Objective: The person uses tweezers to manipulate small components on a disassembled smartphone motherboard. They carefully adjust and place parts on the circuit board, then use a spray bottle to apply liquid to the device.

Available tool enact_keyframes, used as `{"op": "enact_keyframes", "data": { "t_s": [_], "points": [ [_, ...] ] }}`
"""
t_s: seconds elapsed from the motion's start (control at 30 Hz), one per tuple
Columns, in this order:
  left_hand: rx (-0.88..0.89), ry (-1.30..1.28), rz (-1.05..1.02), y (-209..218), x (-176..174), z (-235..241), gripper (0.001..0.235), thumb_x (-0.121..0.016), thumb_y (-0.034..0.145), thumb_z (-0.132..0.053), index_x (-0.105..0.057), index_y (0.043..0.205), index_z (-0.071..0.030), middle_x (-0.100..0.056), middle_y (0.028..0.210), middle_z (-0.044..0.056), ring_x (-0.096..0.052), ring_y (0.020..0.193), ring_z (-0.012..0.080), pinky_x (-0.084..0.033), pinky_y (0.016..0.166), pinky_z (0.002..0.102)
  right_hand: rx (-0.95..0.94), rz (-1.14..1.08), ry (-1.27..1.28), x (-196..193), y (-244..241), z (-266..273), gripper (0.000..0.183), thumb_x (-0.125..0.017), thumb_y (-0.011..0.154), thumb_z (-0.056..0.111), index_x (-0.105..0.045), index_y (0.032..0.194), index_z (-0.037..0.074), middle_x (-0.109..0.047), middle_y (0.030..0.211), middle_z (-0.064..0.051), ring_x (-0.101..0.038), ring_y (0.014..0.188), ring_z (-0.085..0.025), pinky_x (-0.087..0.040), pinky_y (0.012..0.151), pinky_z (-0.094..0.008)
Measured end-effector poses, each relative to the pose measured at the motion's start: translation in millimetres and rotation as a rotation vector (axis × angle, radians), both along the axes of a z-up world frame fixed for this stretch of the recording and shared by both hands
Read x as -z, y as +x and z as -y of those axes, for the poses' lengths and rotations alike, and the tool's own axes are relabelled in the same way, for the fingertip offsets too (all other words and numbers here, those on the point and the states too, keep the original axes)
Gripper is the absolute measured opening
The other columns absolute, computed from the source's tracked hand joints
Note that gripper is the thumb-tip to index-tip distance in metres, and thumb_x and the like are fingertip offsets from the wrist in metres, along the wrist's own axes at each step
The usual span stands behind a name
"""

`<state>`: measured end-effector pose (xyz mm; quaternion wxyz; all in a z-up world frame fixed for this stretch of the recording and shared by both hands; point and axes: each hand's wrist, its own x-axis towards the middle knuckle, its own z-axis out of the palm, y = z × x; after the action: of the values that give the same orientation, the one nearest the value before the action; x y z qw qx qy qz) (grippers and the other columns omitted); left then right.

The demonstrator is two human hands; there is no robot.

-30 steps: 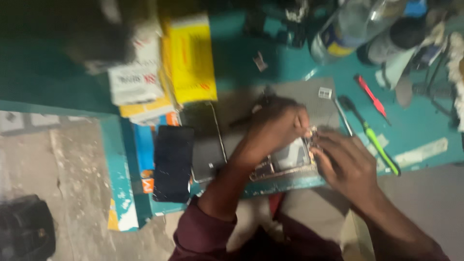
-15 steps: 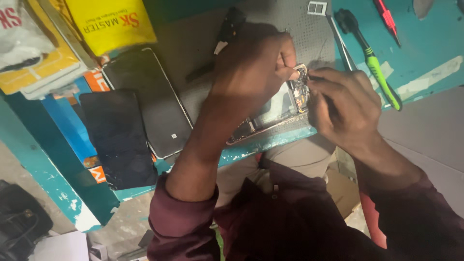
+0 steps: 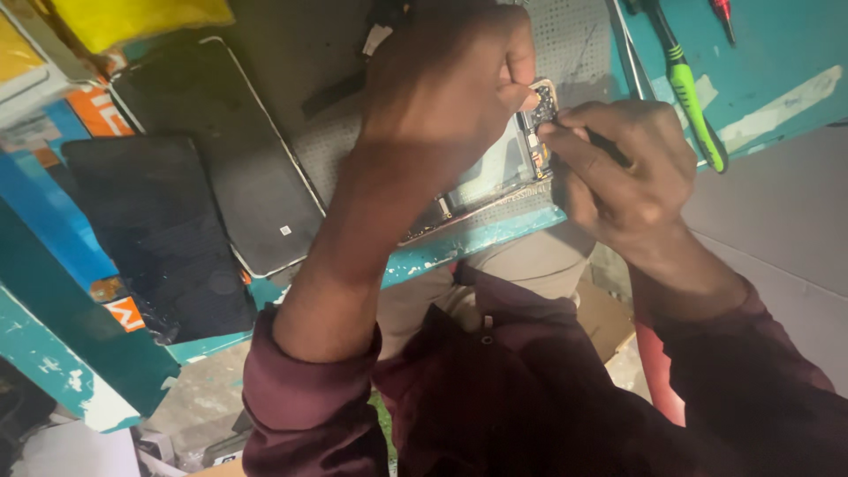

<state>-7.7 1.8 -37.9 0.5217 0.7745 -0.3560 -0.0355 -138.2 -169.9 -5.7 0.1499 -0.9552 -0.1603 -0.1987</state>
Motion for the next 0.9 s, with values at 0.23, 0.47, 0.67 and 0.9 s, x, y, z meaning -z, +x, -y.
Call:
{"op": "enact_keyframes", "data": {
  "t_s": [0.23, 0.47, 0.67, 0.9],
  "points": [
    [0.008, -0.048, 0.05, 1, 9, 2, 0.011, -0.076, 0.087, -0.014, -0.066, 0.084, -0.012, -0.067, 0.077, 0.006, -0.068, 0.072, 0.027, -0.052, 0.065, 0.043, 0.04, -0.01, 0.054, 4, -4, 0, 0.028, -0.076, 0.088, -0.011, -0.077, 0.114, 0.0, -0.071, 0.113, -0.011, -0.066, 0.098, -0.026, -0.051, 0.082, -0.034],
    [0.007, -0.232, 0.179, -2, 9, -6, 0.024, -0.079, 0.089, -0.003, -0.058, 0.096, -0.011, -0.062, 0.086, 0.005, -0.066, 0.081, 0.0265, -0.052, 0.069, 0.041, 0.02, -0.019, 0.025, 4, -3, 1, 0.031, -0.074, 0.079, -0.011, -0.078, 0.108, -0.002, -0.071, 0.107, -0.013, -0.065, 0.097, -0.028, -0.051, 0.084, -0.038],
    [-0.011, -0.273, 0.214, -2, 10, -3, 0.025, -0.079, 0.09, -0.003, -0.055, 0.094, -0.011, -0.059, 0.084, 0.005, -0.064, 0.077, 0.0256, -0.051, 0.068, 0.041, 0.021, 0.006, 0.017, 6, -3, -1, 0.031, -0.076, 0.082, -0.011, -0.079, 0.111, -0.002, -0.071, 0.11, -0.012, -0.064, 0.098, -0.026, -0.05, 0.081, -0.034],
    [-0.029, -0.224, 0.184, -3, 9, -2, 0.022, -0.075, 0.09, -0.002, -0.055, 0.091, -0.011, -0.058, 0.081, 0.005, -0.063, 0.073, 0.0251, -0.05, 0.065, 0.04, 0.0, 0.01, -0.017, 8, -5, 0, 0.035, -0.075, 0.079, -0.013, -0.079, 0.112, -0.001, -0.071, 0.11, -0.011, -0.064, 0.098, -0.026, -0.05, 0.083, -0.035]
  ]
}}
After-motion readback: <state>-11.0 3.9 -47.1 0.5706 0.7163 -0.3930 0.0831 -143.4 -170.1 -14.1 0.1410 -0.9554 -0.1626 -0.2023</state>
